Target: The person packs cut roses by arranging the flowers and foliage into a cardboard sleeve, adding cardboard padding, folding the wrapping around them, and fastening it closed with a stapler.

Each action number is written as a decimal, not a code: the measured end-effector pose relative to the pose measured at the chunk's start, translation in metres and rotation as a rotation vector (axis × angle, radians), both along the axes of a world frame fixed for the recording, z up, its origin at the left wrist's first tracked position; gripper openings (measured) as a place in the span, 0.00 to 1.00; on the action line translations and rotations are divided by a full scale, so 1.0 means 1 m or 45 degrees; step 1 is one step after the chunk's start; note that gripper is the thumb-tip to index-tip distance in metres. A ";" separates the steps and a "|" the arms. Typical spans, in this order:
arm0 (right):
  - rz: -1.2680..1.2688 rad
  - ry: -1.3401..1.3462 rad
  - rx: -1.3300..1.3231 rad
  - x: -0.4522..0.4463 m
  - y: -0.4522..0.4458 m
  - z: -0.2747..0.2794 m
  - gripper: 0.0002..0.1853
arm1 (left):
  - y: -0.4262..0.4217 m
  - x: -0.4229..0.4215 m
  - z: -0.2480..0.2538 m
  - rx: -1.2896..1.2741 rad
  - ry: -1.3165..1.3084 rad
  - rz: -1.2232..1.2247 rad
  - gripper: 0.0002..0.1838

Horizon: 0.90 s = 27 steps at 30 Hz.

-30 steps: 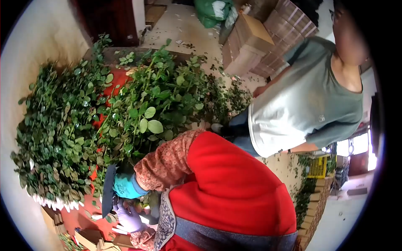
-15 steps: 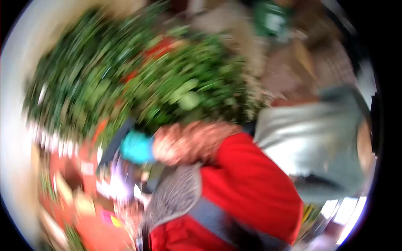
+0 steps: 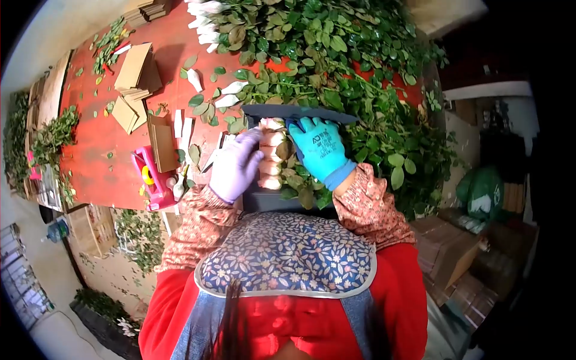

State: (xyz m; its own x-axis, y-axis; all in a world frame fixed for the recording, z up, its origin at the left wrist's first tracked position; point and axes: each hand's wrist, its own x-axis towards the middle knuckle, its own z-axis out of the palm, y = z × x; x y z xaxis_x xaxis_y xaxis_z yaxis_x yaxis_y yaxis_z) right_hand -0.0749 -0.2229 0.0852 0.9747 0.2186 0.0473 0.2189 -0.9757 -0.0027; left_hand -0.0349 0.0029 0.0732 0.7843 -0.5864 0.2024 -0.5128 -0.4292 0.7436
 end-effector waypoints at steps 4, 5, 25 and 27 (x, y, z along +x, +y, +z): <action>0.051 0.005 0.007 0.001 0.000 0.004 0.17 | 0.005 -0.005 -0.014 -0.163 0.654 0.280 0.17; 0.039 0.021 0.022 0.001 0.000 0.006 0.18 | 0.000 -0.007 -0.026 -0.241 0.579 0.319 0.17; 0.052 0.038 0.059 0.002 -0.004 0.006 0.21 | -0.012 0.002 -0.034 -0.332 0.837 0.210 0.20; 0.047 0.028 0.091 0.002 -0.005 0.007 0.20 | -0.010 -0.001 -0.027 -0.330 0.773 0.216 0.20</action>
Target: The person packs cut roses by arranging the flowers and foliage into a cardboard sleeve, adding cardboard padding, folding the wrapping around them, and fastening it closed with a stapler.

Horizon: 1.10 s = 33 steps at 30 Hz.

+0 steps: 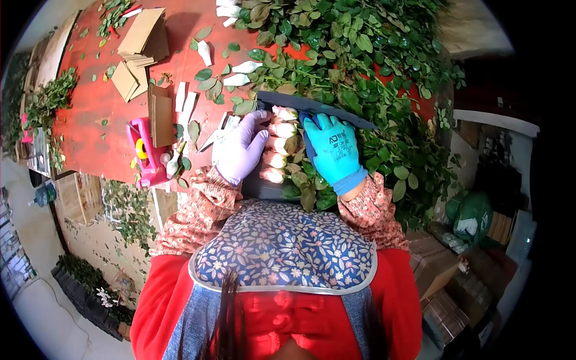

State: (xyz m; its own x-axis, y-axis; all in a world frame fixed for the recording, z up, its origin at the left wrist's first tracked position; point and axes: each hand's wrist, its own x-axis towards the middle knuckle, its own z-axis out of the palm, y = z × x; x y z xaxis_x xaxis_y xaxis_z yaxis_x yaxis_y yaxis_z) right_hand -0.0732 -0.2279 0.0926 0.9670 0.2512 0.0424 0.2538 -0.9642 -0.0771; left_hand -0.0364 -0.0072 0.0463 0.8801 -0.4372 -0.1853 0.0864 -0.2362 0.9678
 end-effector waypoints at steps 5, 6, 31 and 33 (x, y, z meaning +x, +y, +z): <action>0.009 0.006 0.051 -0.001 -0.003 0.006 0.18 | 0.017 -0.009 0.043 0.307 -0.423 0.099 0.15; 0.009 0.010 0.043 -0.001 -0.002 0.008 0.17 | 0.019 -0.012 0.051 0.373 -0.415 0.055 0.16; 0.101 0.131 0.029 -0.002 0.019 0.023 0.15 | -0.006 -0.017 0.051 0.670 -1.139 -0.443 0.23; 0.078 0.143 0.032 -0.002 0.018 0.015 0.16 | -0.005 -0.014 0.051 0.648 -1.099 -0.452 0.24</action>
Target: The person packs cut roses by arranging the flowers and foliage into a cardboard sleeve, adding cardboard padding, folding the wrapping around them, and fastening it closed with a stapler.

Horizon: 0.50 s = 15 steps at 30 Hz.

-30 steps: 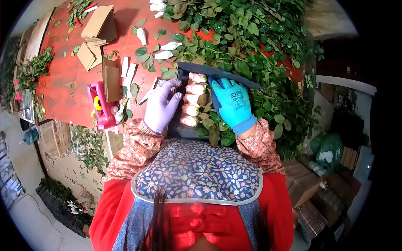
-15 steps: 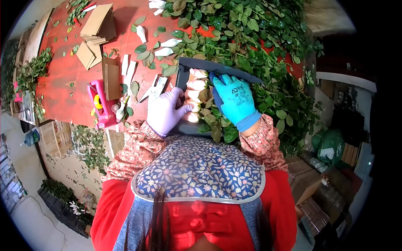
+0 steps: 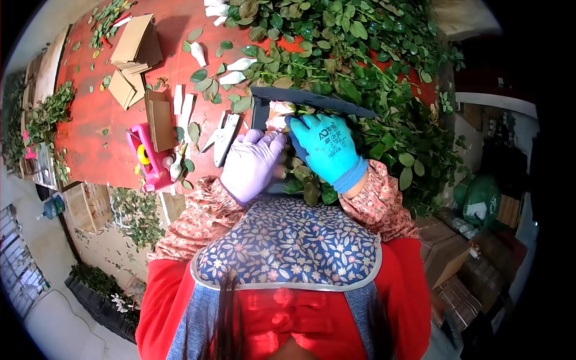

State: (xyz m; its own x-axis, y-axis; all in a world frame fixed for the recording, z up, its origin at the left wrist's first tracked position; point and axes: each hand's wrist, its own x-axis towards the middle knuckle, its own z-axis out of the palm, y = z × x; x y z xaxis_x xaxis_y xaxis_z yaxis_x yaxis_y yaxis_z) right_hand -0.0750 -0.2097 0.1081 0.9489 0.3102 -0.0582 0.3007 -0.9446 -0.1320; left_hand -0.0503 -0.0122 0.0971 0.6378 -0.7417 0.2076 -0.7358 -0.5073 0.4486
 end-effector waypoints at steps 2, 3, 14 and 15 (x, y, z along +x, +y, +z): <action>-0.024 0.021 0.042 -0.001 0.001 0.009 0.17 | 0.000 0.002 0.000 -0.018 0.038 -0.008 0.25; -0.048 0.047 0.081 -0.002 0.001 0.013 0.18 | 0.000 0.000 0.000 -0.082 0.132 0.024 0.25; -0.157 0.092 0.128 0.010 0.000 -0.005 0.24 | 0.001 0.005 -0.003 -0.476 1.156 0.233 0.21; -0.183 0.080 0.139 0.010 -0.001 -0.006 0.24 | 0.006 0.010 -0.002 -0.310 0.755 0.092 0.21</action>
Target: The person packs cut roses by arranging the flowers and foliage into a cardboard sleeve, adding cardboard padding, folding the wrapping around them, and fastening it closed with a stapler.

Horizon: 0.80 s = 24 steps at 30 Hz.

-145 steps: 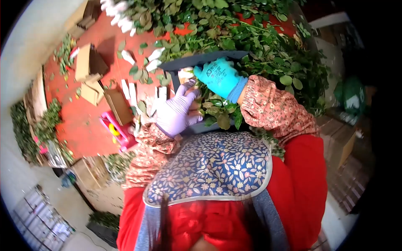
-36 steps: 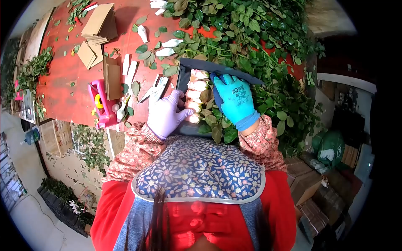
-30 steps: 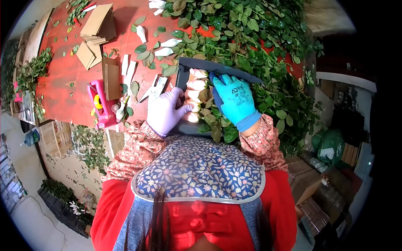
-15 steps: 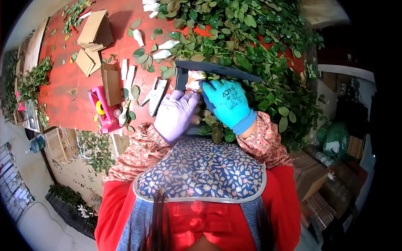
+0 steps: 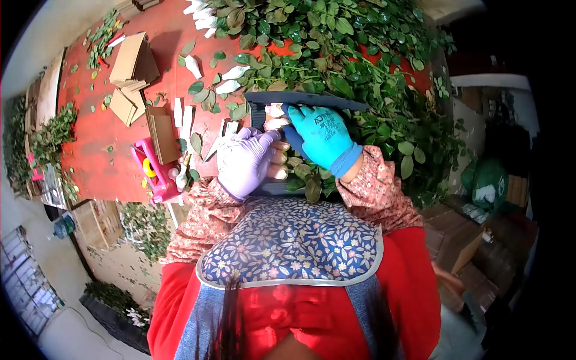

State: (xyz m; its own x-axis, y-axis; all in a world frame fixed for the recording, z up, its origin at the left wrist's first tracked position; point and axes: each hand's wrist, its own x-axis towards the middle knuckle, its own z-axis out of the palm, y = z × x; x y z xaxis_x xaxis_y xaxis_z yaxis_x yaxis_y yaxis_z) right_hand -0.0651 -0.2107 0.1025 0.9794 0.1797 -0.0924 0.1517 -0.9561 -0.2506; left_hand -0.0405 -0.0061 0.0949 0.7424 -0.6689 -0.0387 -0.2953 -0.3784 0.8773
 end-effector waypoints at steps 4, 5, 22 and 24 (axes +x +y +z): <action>0.002 -0.007 0.084 -0.005 -0.005 0.003 0.24 | 0.024 0.011 -0.007 -0.066 -0.133 0.098 0.12; 0.005 0.000 0.098 -0.007 -0.005 0.005 0.24 | 0.033 0.008 -0.014 -0.103 0.023 0.212 0.11; 0.030 -0.274 0.269 -0.041 -0.017 0.050 0.20 | 0.028 -0.037 -0.043 -0.092 0.263 0.300 0.12; -0.011 -0.245 0.299 -0.046 -0.020 0.048 0.19 | 0.027 -0.035 -0.038 -0.091 0.276 0.308 0.12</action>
